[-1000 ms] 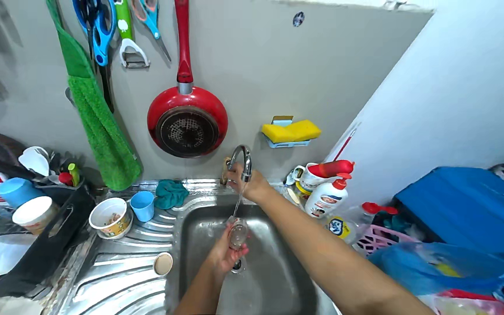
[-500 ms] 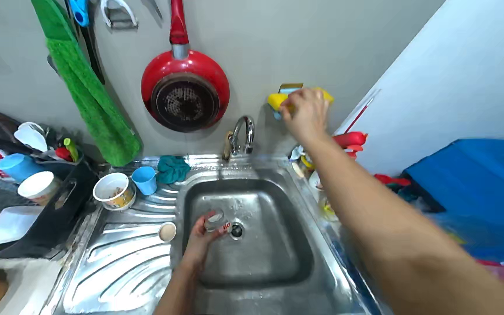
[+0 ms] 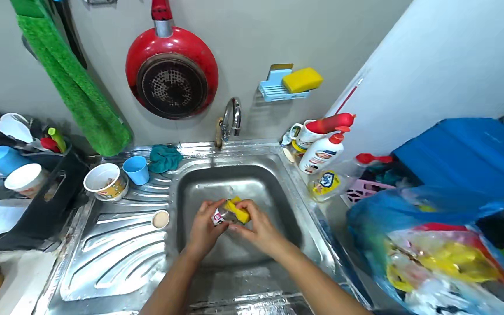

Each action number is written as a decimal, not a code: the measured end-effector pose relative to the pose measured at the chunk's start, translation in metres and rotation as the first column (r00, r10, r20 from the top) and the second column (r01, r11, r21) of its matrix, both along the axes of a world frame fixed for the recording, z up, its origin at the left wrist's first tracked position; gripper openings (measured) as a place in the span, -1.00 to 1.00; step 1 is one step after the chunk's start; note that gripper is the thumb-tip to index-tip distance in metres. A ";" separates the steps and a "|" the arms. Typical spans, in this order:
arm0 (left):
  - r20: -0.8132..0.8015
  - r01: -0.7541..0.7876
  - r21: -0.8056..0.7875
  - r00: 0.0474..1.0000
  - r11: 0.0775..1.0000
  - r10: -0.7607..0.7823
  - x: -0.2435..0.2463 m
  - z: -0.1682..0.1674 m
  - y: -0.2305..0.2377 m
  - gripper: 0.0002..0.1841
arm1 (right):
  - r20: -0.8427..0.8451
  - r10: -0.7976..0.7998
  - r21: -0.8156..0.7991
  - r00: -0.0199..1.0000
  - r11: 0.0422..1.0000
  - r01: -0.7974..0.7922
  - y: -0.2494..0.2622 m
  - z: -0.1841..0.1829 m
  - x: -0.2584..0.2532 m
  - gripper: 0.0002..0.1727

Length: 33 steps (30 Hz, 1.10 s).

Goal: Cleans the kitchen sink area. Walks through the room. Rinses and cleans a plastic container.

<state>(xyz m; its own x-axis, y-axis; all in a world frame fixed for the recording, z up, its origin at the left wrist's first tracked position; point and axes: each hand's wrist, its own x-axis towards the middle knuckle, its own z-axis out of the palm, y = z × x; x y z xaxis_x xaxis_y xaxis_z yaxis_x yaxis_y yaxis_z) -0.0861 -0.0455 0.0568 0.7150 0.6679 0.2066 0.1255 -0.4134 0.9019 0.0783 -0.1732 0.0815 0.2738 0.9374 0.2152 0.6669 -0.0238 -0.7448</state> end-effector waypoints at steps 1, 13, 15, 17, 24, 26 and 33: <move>-0.038 0.033 0.062 0.999 0.998 -0.031 0.002 0.001 -0.003 -0.35 | -0.022 0.015 -0.061 1.000 0.998 -0.016 -0.004 0.002 0.005 -0.35; -0.106 0.372 -0.057 0.920 0.927 -0.376 0.025 0.002 -0.020 -0.42 | -0.224 0.100 -0.304 0.970 0.938 -0.166 -0.044 0.023 0.025 -0.01; -0.078 0.452 -0.250 0.872 0.856 -0.483 0.026 0.005 -0.006 -0.45 | -0.083 0.154 -0.296 0.985 0.940 -0.172 -0.053 0.023 0.028 -0.07; -0.058 0.470 -0.256 0.865 0.845 -0.499 0.029 0.003 -0.003 -0.45 | -0.073 0.106 -0.257 0.992 0.959 -0.122 -0.055 0.018 0.029 -0.10; -0.420 0.392 0.375 0.879 0.840 -0.223 0.045 0.003 -0.042 -0.32 | -0.691 -0.330 -0.359 0.643 0.929 0.092 -0.044 0.019 0.014 -0.16; -0.490 0.447 0.224 0.820 0.866 -0.297 0.047 0.000 -0.050 -0.27 | -0.341 -0.283 -0.376 0.896 0.915 0.146 -0.044 0.016 0.012 -0.28; -0.080 0.252 -0.307 0.954 0.918 -0.289 0.049 -0.028 -0.056 -0.33 | 0.166 -0.353 -0.212 0.921 0.899 0.383 -0.033 0.018 0.038 -0.20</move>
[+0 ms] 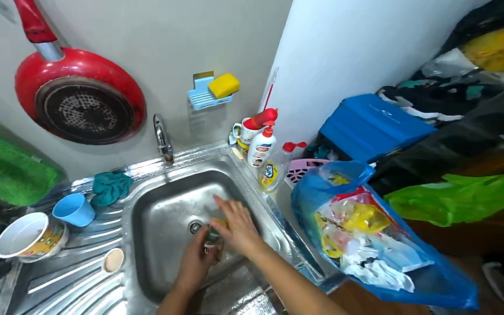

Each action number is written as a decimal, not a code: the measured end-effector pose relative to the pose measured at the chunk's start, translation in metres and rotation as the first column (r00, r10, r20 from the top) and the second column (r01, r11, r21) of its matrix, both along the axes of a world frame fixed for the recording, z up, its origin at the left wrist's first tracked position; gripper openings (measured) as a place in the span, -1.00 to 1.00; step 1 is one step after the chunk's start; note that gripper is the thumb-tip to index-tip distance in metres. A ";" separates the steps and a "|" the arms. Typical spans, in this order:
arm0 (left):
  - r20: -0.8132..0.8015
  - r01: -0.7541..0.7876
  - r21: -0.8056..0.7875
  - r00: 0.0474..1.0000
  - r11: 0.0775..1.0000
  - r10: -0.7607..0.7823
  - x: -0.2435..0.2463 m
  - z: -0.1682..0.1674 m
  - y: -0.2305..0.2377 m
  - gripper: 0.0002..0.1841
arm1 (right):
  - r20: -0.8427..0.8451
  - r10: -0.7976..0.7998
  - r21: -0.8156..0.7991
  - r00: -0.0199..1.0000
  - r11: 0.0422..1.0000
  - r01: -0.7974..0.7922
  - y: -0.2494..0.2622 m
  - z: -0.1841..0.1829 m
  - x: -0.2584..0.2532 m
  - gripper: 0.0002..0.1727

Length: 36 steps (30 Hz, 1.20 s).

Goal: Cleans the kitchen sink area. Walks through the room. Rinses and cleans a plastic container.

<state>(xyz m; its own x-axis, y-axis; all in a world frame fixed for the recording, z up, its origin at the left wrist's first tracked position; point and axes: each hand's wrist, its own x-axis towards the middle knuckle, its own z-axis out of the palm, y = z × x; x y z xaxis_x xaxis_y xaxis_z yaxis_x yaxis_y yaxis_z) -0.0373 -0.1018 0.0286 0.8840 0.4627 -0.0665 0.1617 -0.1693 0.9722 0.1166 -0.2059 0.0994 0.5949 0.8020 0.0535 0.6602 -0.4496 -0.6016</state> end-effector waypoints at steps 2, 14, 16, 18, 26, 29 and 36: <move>0.030 -0.037 -0.060 0.999 0.998 0.039 -0.002 0.002 0.005 -0.34 | 0.006 -0.237 0.337 0.971 0.915 0.221 -0.005 -0.001 0.026 -0.25; -0.084 -0.115 0.249 0.987 0.962 0.140 -0.015 0.031 0.052 -0.40 | -0.017 -0.380 0.514 0.925 0.790 0.334 0.018 -0.001 0.121 -0.38; -0.111 -0.091 0.346 0.984 0.934 0.137 -0.021 0.034 0.055 -0.44 | 0.382 -0.093 0.340 0.919 0.939 -0.046 0.021 0.008 0.096 -0.51; -0.124 -0.055 0.466 0.984 0.883 0.126 -0.027 0.034 0.055 -0.48 | 0.632 0.098 0.240 0.769 0.919 -0.314 0.025 0.013 0.081 -0.57; 0.070 -0.083 0.746 0.996 0.661 0.047 -0.043 0.028 0.052 -0.64 | 0.830 0.279 0.057 0.484 0.820 -0.570 0.023 0.042 0.057 -0.52; 0.080 -0.081 0.745 0.996 0.663 0.032 -0.040 0.035 0.048 -0.63 | 0.774 0.281 0.075 0.568 0.849 -0.523 0.018 0.043 0.053 -0.51; 0.187 -0.145 0.640 0.982 0.754 0.029 -0.052 0.037 0.047 -0.57 | -0.068 -0.164 0.402 0.984 0.898 0.177 -0.015 0.005 0.091 -0.35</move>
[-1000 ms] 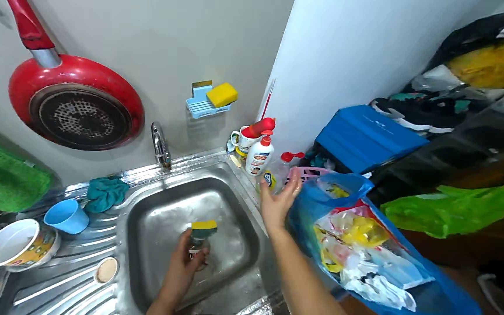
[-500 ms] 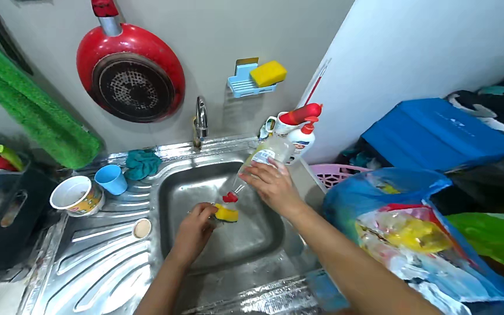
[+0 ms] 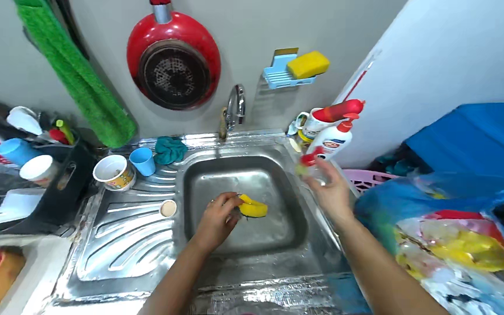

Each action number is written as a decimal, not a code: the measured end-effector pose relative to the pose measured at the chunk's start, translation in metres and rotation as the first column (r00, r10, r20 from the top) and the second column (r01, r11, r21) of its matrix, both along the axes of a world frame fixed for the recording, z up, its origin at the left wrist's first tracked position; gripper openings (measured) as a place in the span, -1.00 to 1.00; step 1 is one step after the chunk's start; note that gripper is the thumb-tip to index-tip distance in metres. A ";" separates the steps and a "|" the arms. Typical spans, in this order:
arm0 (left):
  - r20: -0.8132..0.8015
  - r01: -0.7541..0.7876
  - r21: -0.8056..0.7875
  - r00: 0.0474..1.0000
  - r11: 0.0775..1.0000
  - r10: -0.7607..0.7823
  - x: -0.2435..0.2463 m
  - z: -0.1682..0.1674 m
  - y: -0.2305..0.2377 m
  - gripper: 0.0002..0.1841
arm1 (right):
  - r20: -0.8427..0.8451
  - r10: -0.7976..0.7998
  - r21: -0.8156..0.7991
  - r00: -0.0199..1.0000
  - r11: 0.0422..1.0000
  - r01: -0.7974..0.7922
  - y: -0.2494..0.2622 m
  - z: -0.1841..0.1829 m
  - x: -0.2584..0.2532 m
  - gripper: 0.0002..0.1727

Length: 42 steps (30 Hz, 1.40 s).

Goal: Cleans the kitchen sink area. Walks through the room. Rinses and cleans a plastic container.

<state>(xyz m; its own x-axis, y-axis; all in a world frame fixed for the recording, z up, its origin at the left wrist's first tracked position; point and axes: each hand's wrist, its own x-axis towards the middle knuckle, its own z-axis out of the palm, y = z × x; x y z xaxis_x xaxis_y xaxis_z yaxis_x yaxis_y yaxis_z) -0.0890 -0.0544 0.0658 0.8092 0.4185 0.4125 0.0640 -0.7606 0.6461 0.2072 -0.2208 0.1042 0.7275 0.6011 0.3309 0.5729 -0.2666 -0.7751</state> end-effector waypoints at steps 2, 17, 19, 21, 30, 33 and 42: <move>-0.005 0.016 -0.012 1.000 1.000 -0.016 -0.006 -0.002 0.000 -0.59 | -0.200 -0.234 0.146 0.951 0.953 0.265 -0.002 -0.011 0.021 -0.24; -0.069 -0.030 0.042 0.997 0.999 0.033 -0.018 -0.004 0.008 -0.56 | 0.218 0.200 0.084 0.955 0.971 -0.222 0.006 -0.033 -0.111 -0.24; -0.089 0.022 0.089 0.996 0.996 -0.014 -0.015 0.005 0.004 -0.48 | 0.231 0.501 -0.105 0.834 0.865 -0.490 0.022 -0.035 -0.135 -0.47; -0.015 0.028 0.109 1.000 0.994 -0.027 -0.013 0.010 0.003 -0.44 | -0.030 0.587 -0.147 0.809 0.798 -0.584 0.031 -0.024 -0.133 -0.64; 0.226 -0.047 0.006 0.973 0.999 0.045 -0.014 -0.009 -0.003 -0.56 | -0.575 0.326 -0.086 0.751 0.888 -0.452 0.049 -0.001 -0.151 -0.58; 0.099 0.045 -0.394 0.995 0.918 -0.006 -0.027 0.006 0.007 -0.51 | -0.257 0.585 -0.254 0.769 0.727 -0.638 0.037 -0.008 -0.144 -0.49; 0.125 0.030 -0.240 0.992 0.970 0.000 -0.022 0.006 0.011 -0.49 | -0.804 0.330 -0.029 0.495 0.809 -0.586 0.037 0.003 -0.144 -0.64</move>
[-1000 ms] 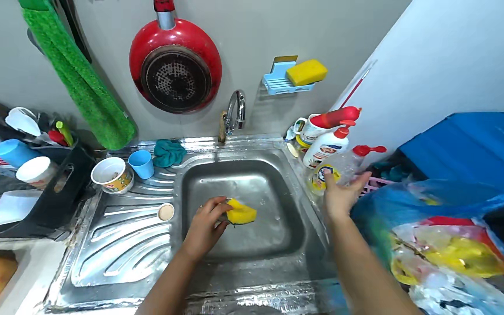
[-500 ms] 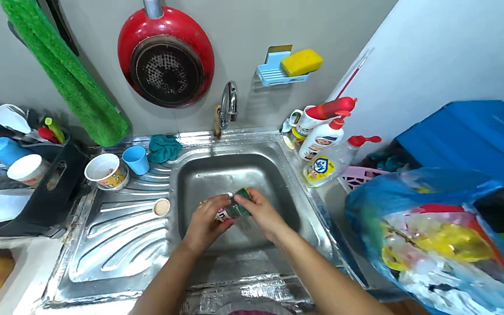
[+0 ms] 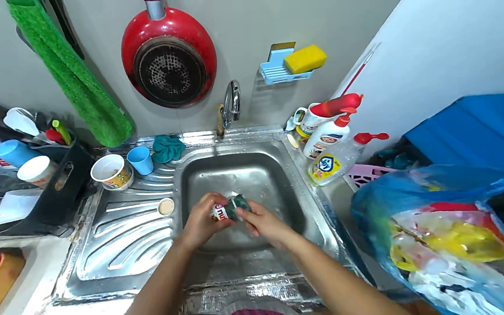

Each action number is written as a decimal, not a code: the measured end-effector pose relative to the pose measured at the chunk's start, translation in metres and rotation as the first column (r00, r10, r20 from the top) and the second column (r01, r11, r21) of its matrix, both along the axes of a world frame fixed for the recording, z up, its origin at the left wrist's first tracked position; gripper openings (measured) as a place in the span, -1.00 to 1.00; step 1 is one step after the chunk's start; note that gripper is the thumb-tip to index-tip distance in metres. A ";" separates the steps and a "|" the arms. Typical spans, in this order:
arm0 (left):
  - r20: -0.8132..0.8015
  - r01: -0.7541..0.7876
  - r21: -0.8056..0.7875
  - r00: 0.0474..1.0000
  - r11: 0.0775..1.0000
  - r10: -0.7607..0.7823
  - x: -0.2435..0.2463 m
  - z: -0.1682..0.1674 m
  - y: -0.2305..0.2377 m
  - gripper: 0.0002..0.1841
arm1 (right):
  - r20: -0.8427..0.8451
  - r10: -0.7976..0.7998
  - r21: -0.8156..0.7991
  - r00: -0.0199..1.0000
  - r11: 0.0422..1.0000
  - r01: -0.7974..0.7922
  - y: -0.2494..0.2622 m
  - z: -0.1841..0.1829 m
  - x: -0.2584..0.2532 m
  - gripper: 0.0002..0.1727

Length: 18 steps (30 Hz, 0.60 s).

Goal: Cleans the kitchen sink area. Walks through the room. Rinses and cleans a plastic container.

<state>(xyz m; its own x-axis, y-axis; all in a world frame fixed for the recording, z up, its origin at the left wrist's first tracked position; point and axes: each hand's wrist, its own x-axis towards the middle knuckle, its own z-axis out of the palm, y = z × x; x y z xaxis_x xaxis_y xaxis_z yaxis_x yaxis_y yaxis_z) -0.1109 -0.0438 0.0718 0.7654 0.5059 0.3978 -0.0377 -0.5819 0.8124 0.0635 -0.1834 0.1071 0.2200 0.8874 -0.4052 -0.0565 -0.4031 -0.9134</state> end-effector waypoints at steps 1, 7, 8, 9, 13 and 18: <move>0.000 0.021 0.114 1.000 0.993 -0.021 0.001 0.000 -0.001 -0.52 | -0.115 0.012 -0.047 0.993 0.999 -0.018 -0.001 0.002 -0.002 -0.63; -0.098 0.024 0.016 0.995 1.000 -0.022 -0.013 0.001 -0.007 -0.42 | 0.010 0.328 -0.132 0.945 0.937 -0.324 0.010 0.005 -0.001 -0.43; -0.145 -0.002 -0.068 0.989 0.998 -0.008 -0.020 -0.002 -0.012 -0.35 | 0.239 0.408 -0.175 0.881 0.911 -0.374 0.018 0.012 -0.005 -0.37; -0.193 -0.030 -0.154 0.981 0.988 0.000 -0.027 -0.006 -0.017 -0.29 | 0.486 0.443 -0.196 0.753 0.895 -0.400 0.025 0.019 -0.012 -0.30; -0.183 -0.233 -0.297 0.966 0.926 0.184 -0.057 -0.007 -0.039 -0.25 | 0.909 0.057 0.150 0.412 0.879 -0.453 0.056 0.005 -0.049 -0.40; -0.072 -0.398 -0.373 0.913 0.838 0.402 -0.116 -0.013 -0.044 -0.32 | 0.812 0.091 0.315 0.576 0.763 -0.564 0.090 -0.016 -0.101 -0.48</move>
<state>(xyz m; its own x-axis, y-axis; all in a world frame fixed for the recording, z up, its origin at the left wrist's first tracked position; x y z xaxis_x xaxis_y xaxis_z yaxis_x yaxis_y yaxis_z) -0.2274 -0.0874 0.0585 0.4617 0.8783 0.1242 0.1243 -0.2027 0.9713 -0.0371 -0.0938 0.0915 -0.1343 0.9565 0.2588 0.7352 0.2713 -0.6212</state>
